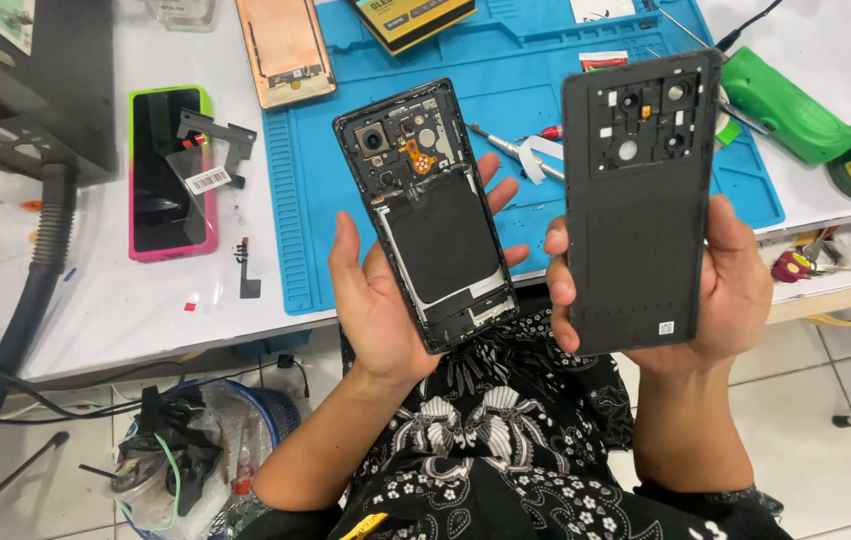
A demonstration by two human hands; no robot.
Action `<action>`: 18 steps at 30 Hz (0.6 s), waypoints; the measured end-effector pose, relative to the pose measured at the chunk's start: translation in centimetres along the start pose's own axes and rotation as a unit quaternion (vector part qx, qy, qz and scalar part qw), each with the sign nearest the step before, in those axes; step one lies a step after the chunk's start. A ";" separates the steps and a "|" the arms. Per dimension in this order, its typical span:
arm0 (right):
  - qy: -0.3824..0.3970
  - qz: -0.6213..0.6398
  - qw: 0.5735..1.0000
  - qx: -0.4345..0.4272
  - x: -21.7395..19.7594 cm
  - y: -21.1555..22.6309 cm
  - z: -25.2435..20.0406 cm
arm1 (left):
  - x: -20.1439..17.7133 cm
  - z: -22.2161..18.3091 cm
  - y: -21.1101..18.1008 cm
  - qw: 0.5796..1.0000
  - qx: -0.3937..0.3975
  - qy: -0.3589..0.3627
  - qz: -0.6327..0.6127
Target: Applying adhesive to a smartphone frame, attaching the back cover, and testing the screen functionality.
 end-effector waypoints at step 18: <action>-0.069 -0.053 0.996 -0.029 -1.0 -0.3 0.5 | -1.5 -0.6 -0.5 0.999 0.030 -0.031 0.017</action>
Point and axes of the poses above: each hand's wrist, its own z-axis towards the middle knuckle, its own x-axis out of the palm, y = z × x, the point moved 5 cm from there along z, towards the middle knuckle, and after that the axes turned 2 degrees about z, right-handed, at the moved point
